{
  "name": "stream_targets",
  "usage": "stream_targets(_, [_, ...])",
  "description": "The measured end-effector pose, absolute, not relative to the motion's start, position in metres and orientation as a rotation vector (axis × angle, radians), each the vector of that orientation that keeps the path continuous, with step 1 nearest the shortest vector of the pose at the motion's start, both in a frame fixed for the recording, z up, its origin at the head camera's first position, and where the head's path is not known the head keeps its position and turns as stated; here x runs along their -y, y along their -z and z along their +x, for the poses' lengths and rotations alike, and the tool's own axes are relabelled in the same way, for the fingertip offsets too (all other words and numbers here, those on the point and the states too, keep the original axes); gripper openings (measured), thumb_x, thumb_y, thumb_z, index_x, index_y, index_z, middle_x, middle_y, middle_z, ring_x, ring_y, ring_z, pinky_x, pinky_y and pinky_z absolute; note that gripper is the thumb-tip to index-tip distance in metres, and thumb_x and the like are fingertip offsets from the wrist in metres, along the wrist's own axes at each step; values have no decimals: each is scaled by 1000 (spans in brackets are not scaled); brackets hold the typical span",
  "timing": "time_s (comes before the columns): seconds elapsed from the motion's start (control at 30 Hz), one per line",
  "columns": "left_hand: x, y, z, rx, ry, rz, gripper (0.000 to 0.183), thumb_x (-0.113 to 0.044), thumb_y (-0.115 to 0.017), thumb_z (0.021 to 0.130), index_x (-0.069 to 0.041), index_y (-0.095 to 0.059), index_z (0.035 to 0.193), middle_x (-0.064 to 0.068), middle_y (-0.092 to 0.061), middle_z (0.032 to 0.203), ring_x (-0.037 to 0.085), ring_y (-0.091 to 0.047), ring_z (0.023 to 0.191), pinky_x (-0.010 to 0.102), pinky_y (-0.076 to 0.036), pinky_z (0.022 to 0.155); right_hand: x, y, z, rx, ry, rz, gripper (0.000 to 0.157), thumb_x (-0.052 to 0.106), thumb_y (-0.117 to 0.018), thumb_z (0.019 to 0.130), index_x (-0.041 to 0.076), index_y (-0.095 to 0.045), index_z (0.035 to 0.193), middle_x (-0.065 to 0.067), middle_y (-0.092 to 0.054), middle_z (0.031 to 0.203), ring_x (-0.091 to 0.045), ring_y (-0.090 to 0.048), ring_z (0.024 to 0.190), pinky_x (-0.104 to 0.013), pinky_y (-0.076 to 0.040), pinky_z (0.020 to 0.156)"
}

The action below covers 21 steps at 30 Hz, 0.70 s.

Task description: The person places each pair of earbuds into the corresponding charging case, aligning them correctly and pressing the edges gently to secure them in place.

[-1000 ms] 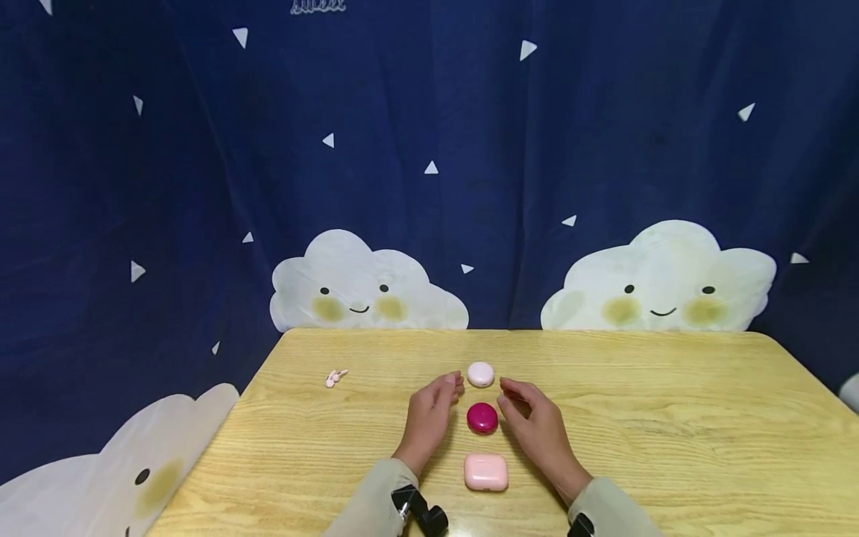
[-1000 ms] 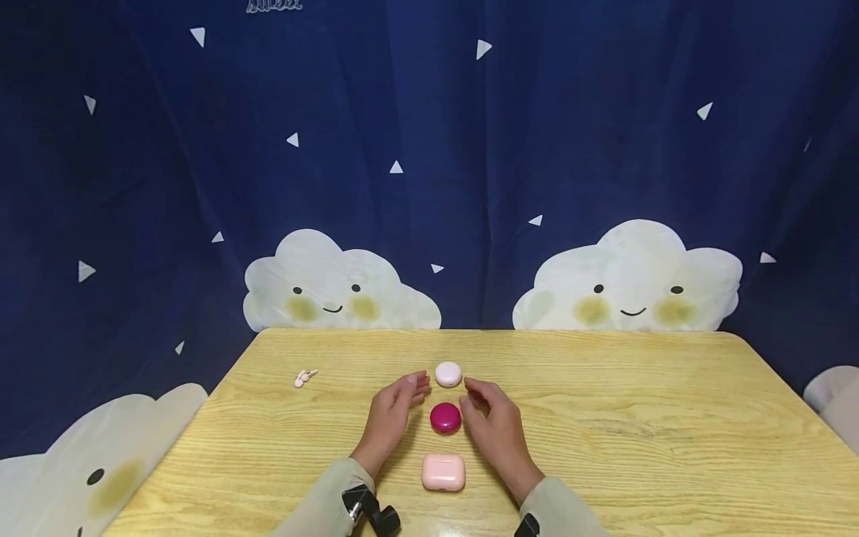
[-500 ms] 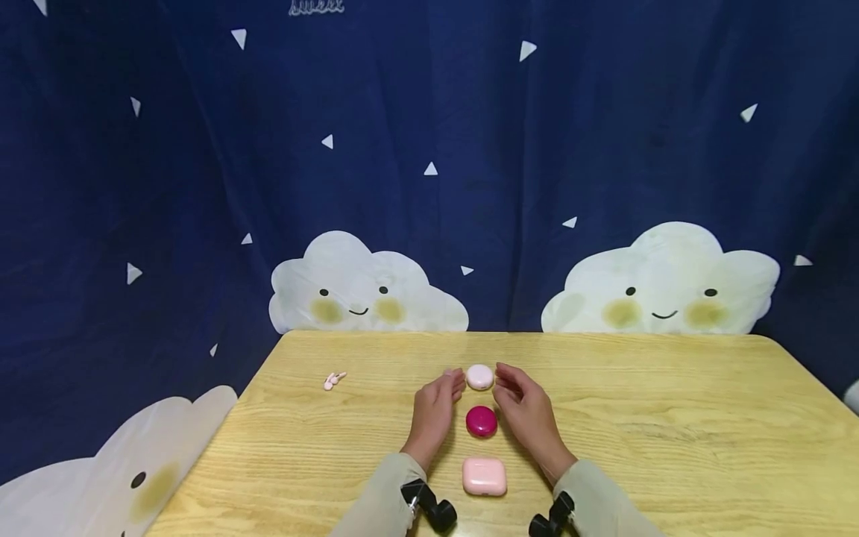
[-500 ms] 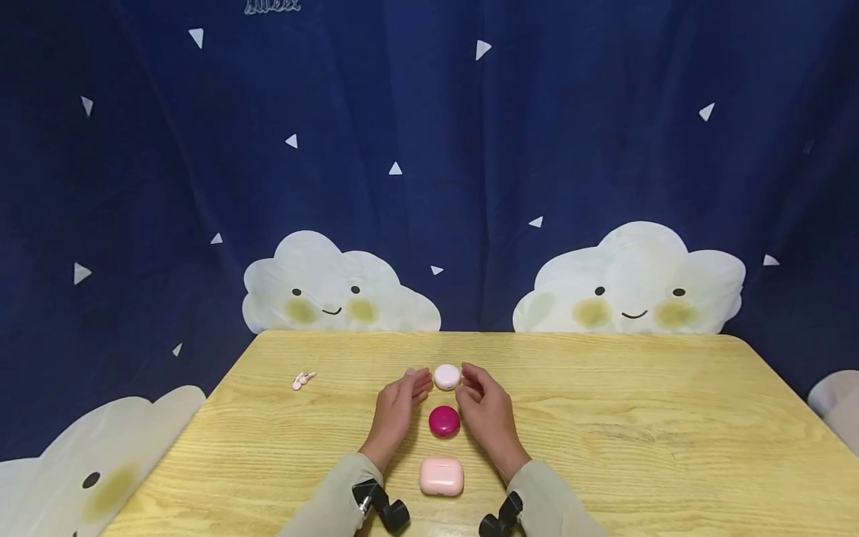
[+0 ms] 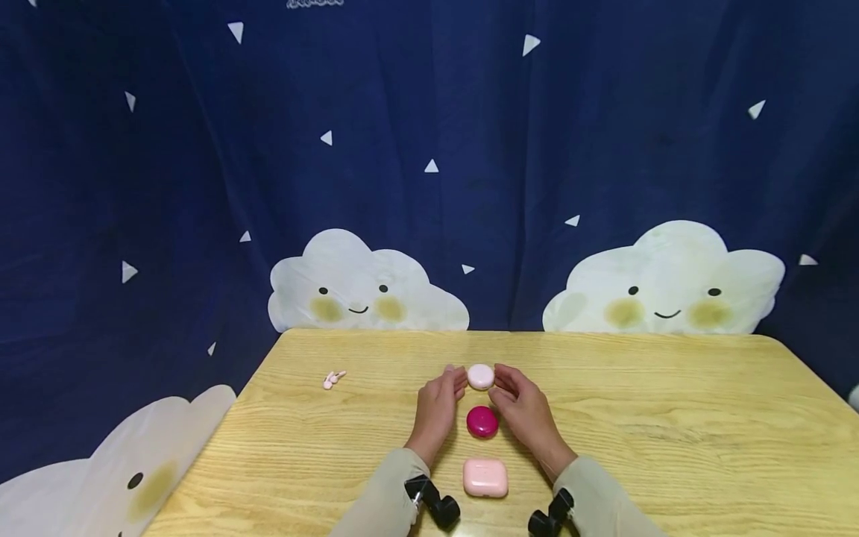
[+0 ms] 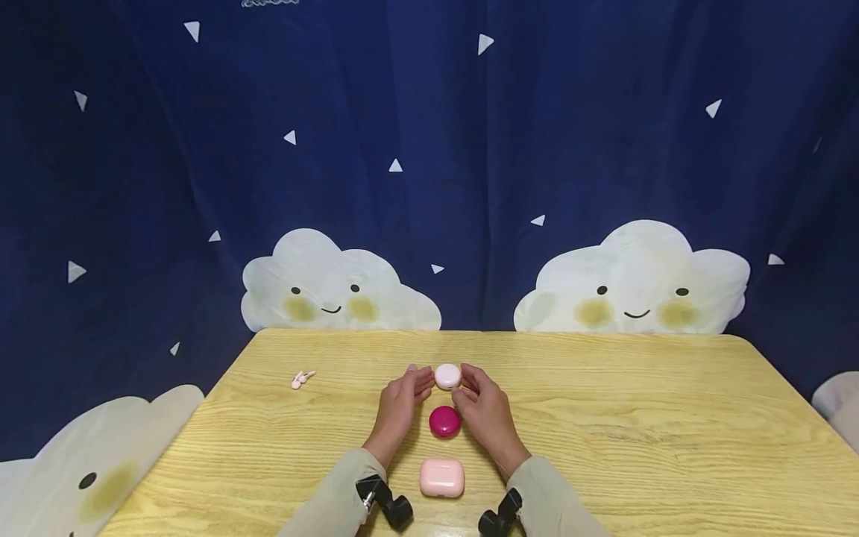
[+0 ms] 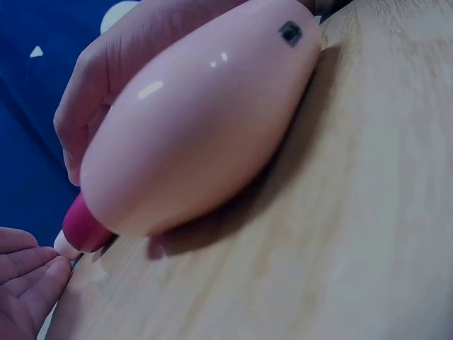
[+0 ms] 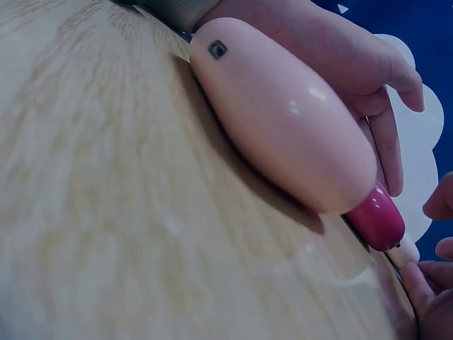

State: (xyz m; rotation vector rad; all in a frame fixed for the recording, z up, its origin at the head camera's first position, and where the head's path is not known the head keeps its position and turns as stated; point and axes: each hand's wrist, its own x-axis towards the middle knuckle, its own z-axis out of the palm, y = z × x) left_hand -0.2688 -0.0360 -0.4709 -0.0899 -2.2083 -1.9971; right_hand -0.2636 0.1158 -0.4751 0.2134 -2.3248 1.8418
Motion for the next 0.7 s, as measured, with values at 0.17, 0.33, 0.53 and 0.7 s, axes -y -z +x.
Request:
stream_targets(0.17, [36, 471, -269, 2193, 2018, -109, 60, -45, -34, 95, 5, -59, 113, 17, -62, 108, 24, -60, 100, 28, -48, 82, -116, 477, -263, 2316, -1831, 218, 44, 6, -62, 82, 0, -49, 124, -16, -56, 120, -26, -54, 109, -26, -46, 85])
stream_targets(0.33, [37, 472, -268, 2191, 2043, -117, 60, -46, -33, 95, 5, -58, 115, 17, -62, 109, 24, -59, 103, 28, -47, 84, -115, 477, -263, 2307, -1821, 207, 43, 7, -62, 83, 0, -50, 123, -15, -57, 118, -25, -56, 107, -25, -47, 84])
stream_targets(0.53, [38, 471, -268, 2176, 2075, -99, 60, -47, -35, 94, 4, -58, 115, 15, -62, 109, 22, -58, 103, 27, -46, 85, -116, 477, -263, 2271, -1839, 209, 40, 6, -61, 83, -1, -51, 122, -15, -59, 115, -25, -57, 105, -23, -47, 82])
stream_targets(0.7, [39, 469, -268, 2168, 2073, -109, 58, -46, -36, 94, 3, -57, 116, 11, -63, 109, 19, -59, 103, 27, -46, 85, -117, 477, -264, 2230, -1835, 210, 38, 6, -61, 84, 0, -53, 120, -13, -60, 113, -22, -58, 103, -21, -46, 83])
